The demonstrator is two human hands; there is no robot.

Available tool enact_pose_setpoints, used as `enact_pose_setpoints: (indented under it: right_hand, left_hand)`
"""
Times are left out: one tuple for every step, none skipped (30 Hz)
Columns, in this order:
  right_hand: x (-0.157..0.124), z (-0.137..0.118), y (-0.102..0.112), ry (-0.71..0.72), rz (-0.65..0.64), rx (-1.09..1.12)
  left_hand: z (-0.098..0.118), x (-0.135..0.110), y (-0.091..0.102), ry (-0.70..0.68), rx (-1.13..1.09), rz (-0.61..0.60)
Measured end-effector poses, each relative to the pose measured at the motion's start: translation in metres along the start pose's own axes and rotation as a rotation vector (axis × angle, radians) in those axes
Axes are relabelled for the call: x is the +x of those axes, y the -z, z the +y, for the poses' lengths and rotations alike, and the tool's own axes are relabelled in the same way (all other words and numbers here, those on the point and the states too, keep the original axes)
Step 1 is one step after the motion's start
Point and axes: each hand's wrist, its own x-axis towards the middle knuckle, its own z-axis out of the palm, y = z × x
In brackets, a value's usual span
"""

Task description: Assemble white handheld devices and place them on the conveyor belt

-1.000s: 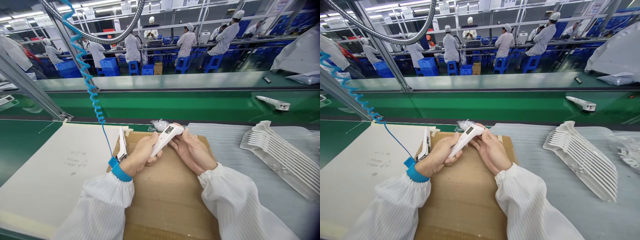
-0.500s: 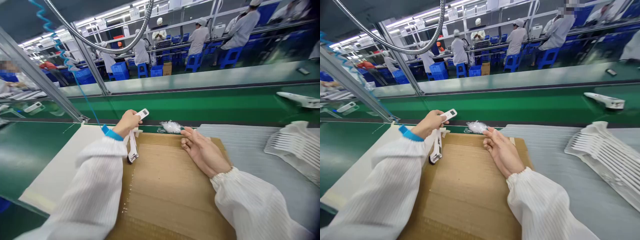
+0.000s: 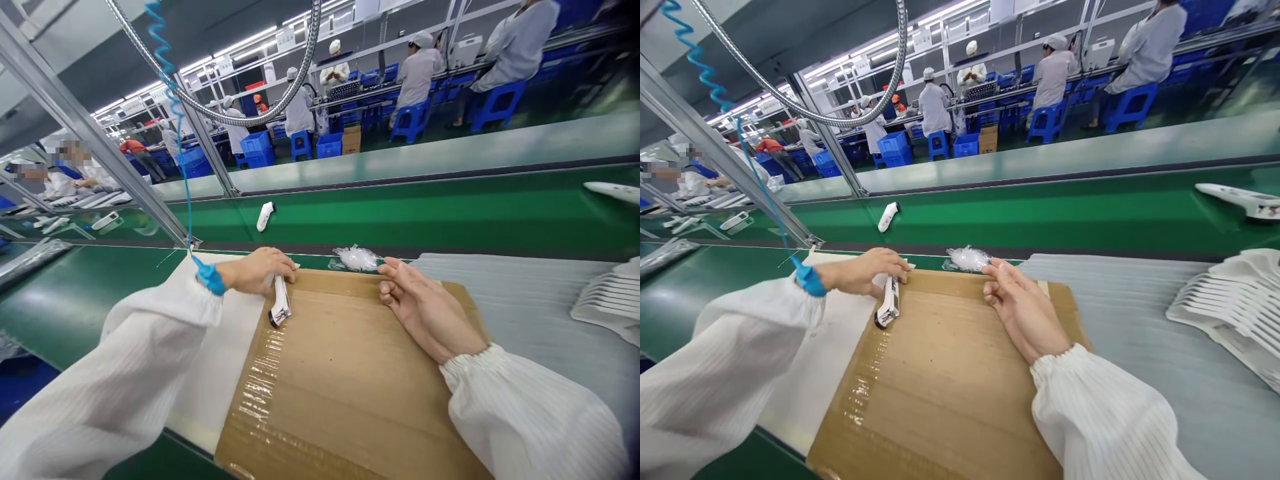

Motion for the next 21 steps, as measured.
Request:
enact_pose_setpoints:
  right_hand:
    - [0.000,0.000,0.000,0.009,-0.005,-0.003]
    - [0.000,0.001,0.000,0.019,-0.013,-0.010]
    - [-0.001,0.002,0.001,0.029,-0.020,-0.020]
    - [-0.001,0.002,0.001,0.038,-0.028,-0.032]
    - [-0.001,0.003,0.001,0.045,-0.037,-0.046]
    - [-0.001,0.003,0.001,0.051,-0.045,-0.060]
    - [-0.002,0.003,0.001,0.054,-0.054,-0.074]
    - [-0.002,0.003,0.001,0.054,-0.068,-0.087]
    - [-0.003,0.002,0.001,0.051,-0.091,-0.097]
    - [-0.004,0.001,0.000,0.045,-0.119,-0.106]
    - [-0.004,-0.001,0.000,0.042,-0.143,-0.114]
    - [-0.004,-0.002,0.000,0.046,-0.161,-0.122]
    - [-0.004,-0.002,0.001,0.059,-0.168,-0.134]
    - [-0.002,-0.002,0.003,0.083,-0.162,-0.153]
    - [-0.001,-0.002,0.005,0.116,-0.139,-0.183]
    - [0.002,-0.002,0.009,0.157,-0.105,-0.227]
    - [0.004,-0.001,0.012,0.209,-0.065,-0.285]
    - [0.006,-0.001,0.016,0.271,-0.027,-0.356]
    - [0.008,-0.001,0.019,0.347,0.002,-0.442]
    - [0.009,-0.001,0.022,0.437,0.015,-0.547]
    - [0.009,-0.002,0.024,0.536,0.013,-0.668]
  left_hand:
    - [0.005,-0.008,-0.006,-0.054,0.078,-0.001]
    - [0.010,-0.013,-0.011,-0.071,0.119,0.029]
    - [0.015,-0.017,-0.015,-0.041,0.105,0.082]
    - [0.022,-0.019,-0.019,0.014,0.048,0.138]
    - [0.029,-0.019,-0.022,0.085,-0.041,0.198]
    - [0.038,-0.016,-0.025,0.155,-0.144,0.261]
    - [0.048,-0.012,-0.028,0.212,-0.246,0.327]
    - [0.059,-0.005,-0.032,0.247,-0.341,0.392]
    - [0.071,0.004,-0.037,0.250,-0.418,0.446]
    - [0.082,0.013,-0.043,0.244,-0.486,0.494]
    - [0.094,0.023,-0.049,0.248,-0.552,0.532]
    - [0.104,0.033,-0.056,0.256,-0.614,0.566]
    - [0.113,0.042,-0.062,0.263,-0.669,0.596]
    - [0.121,0.049,-0.069,0.268,-0.712,0.607]
    - [0.126,0.054,-0.074,0.264,-0.737,0.600]
    - [0.130,0.057,-0.079,0.256,-0.742,0.578]
    - [0.132,0.058,-0.083,0.250,-0.732,0.548]
    - [0.132,0.057,-0.086,0.245,-0.711,0.521]
    - [0.131,0.055,-0.088,0.243,-0.686,0.511]
    - [0.128,0.053,-0.089,0.239,-0.661,0.519]
    - [0.126,0.050,-0.090,0.232,-0.637,0.536]
